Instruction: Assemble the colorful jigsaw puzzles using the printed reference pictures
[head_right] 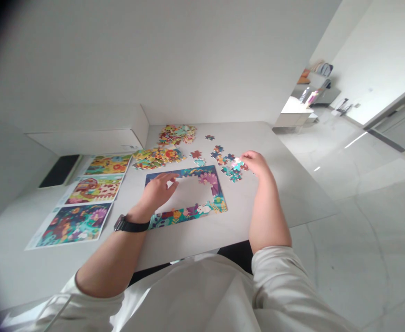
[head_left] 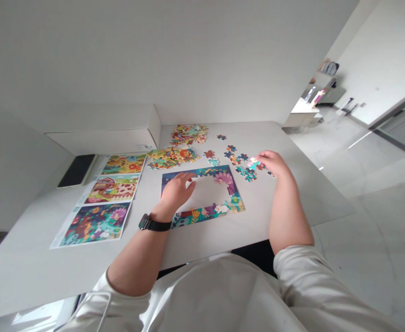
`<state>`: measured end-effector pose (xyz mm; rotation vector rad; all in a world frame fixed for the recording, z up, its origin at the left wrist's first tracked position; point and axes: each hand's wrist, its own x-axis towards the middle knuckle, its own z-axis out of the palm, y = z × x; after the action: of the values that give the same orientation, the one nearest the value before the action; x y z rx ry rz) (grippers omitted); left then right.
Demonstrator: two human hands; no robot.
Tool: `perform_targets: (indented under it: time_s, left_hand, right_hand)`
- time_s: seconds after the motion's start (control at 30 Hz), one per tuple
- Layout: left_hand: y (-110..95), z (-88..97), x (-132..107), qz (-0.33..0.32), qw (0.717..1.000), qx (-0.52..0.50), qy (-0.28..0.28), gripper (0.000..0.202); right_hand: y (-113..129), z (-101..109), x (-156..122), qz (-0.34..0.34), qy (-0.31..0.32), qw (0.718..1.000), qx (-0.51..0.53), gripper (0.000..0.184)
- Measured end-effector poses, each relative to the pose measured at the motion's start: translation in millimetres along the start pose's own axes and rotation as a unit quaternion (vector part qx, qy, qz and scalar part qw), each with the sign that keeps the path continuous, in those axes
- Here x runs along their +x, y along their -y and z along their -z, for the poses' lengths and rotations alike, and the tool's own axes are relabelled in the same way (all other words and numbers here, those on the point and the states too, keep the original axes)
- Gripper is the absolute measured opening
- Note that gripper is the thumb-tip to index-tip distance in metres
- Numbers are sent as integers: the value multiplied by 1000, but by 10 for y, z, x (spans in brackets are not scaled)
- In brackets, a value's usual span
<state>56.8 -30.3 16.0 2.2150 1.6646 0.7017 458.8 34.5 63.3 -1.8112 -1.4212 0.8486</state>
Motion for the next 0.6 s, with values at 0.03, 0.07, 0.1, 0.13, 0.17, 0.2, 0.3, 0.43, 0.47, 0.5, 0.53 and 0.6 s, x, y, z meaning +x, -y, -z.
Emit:
perform_targets:
  time_s: [0.03, 0.07, 0.1, 0.13, 0.17, 0.2, 0.3, 0.43, 0.47, 0.5, 0.53, 0.6]
  left_hand:
    - [-11, 3, -2, -1, 1000, -3, -3, 37]
    - [-23, 7, -3, -2, 1000, -6, -6, 37]
    - [-35, 12, -3, -1, 1000, -9, -9, 36]
    - [-46, 19, -3, -1, 1000, -13, -11, 36]
    - [-56, 25, -1, -1, 1000, -19, -14, 36]
    - [-66, 32, 2, -1, 999, -28, -17, 35]
    - [-83, 45, 11, 3, 998, -67, -22, 35]
    - [-74, 27, 25, 22, 989, -141, -38, 34]
    - [-66, 15, 31, 25, 985, -163, -46, 35]
    - [-56, 1, 37, 27, 980, -187, -53, 36]
    - [-44, -14, 44, 31, 975, -211, -57, 38]
    - [-22, -42, 59, 42, 965, -252, -60, 39]
  right_hand:
    - [44, -79, -11, 18, 8, 999, 38, 30]
    - [87, -168, -23, 36, 19, 997, 68, 33]
    - [126, -263, -38, 52, 34, 994, 90, 36]
    - [161, -362, -54, 68, 52, 991, 107, 39]
    - [193, -465, -73, 83, 72, 987, 121, 42]
    - [220, -568, -94, 96, 92, 982, 134, 45]
    - [278, -859, -174, 123, 159, 966, 161, 49]
    - [320, -1151, -298, 142, 224, 950, 165, 48]
    - [326, -1204, -327, 143, 236, 947, 164, 48]
    - [332, -1249, -353, 144, 247, 944, 164, 46]
    - [337, -1287, -376, 145, 257, 941, 165, 45]
    - [347, -1343, -412, 149, 272, 935, 169, 42]
